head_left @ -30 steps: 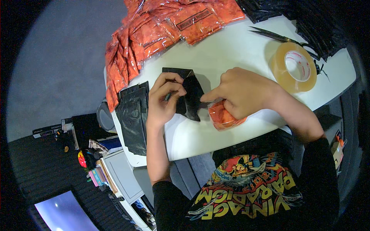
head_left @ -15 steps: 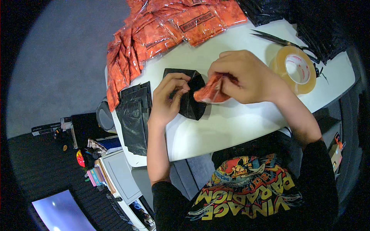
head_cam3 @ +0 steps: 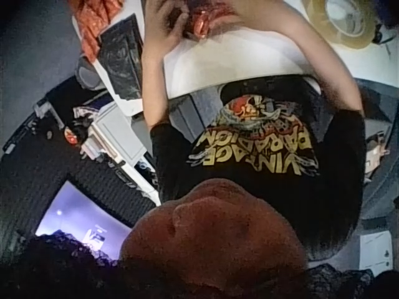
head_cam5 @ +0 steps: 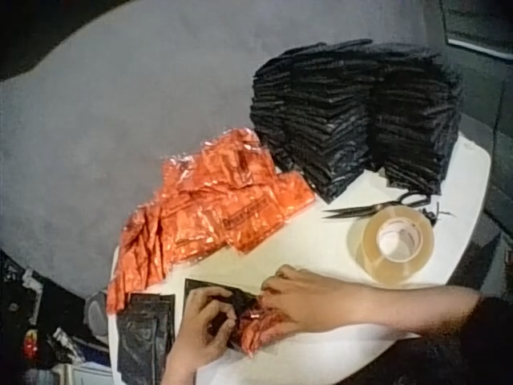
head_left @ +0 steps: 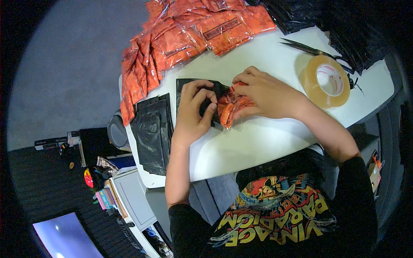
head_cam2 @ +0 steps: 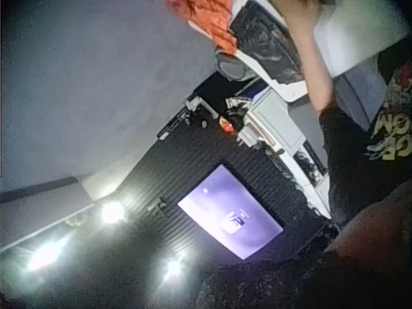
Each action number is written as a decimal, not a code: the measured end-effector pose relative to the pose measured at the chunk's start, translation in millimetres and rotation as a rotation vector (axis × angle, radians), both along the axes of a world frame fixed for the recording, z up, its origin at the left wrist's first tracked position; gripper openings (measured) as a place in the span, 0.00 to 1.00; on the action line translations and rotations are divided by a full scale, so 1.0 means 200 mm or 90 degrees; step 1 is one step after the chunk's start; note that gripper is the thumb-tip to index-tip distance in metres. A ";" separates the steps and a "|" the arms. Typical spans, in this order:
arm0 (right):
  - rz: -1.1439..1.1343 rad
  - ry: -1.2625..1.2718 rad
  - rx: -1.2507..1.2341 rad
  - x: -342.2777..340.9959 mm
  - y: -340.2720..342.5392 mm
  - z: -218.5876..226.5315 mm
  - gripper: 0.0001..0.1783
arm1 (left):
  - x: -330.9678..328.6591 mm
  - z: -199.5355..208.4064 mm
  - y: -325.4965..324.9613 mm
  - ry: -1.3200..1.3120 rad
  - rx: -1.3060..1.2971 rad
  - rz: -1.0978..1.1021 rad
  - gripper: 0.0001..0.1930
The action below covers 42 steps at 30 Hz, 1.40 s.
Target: The recorder is putting items into small black plastic bags and sealing them with tape.
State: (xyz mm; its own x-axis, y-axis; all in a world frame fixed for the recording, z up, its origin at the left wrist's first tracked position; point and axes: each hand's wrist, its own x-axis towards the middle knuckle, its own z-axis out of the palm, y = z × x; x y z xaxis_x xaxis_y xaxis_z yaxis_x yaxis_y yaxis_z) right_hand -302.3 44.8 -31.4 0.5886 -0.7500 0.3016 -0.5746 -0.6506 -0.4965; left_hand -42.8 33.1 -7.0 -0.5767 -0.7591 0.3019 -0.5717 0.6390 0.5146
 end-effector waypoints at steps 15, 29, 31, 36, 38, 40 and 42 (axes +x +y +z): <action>-0.211 -0.103 -0.028 0.13 0.05 0.04 0.18 | 0.01 -0.02 0.00 0.069 -0.057 -0.049 0.13; 0.035 -0.121 -0.249 0.15 0.02 0.00 0.14 | -0.02 0.00 0.02 0.161 -0.016 0.032 0.14; -0.004 -0.157 -0.232 0.15 0.02 0.00 0.13 | 0.01 0.00 0.01 0.129 -0.038 0.021 0.14; -0.085 -0.243 -0.088 0.11 0.02 0.00 0.08 | 0.01 0.01 0.01 0.114 -0.087 -0.049 0.14; -0.089 -0.236 -0.038 0.11 0.03 0.00 0.09 | 0.01 0.02 0.02 0.121 -0.128 -0.074 0.13; -0.075 -0.196 -0.044 0.12 0.05 0.01 0.07 | 0.00 0.02 0.04 0.134 -0.084 -0.050 0.13; -0.063 -0.155 -0.051 0.13 0.05 0.00 0.05 | 0.00 0.01 0.03 0.148 -0.040 -0.026 0.12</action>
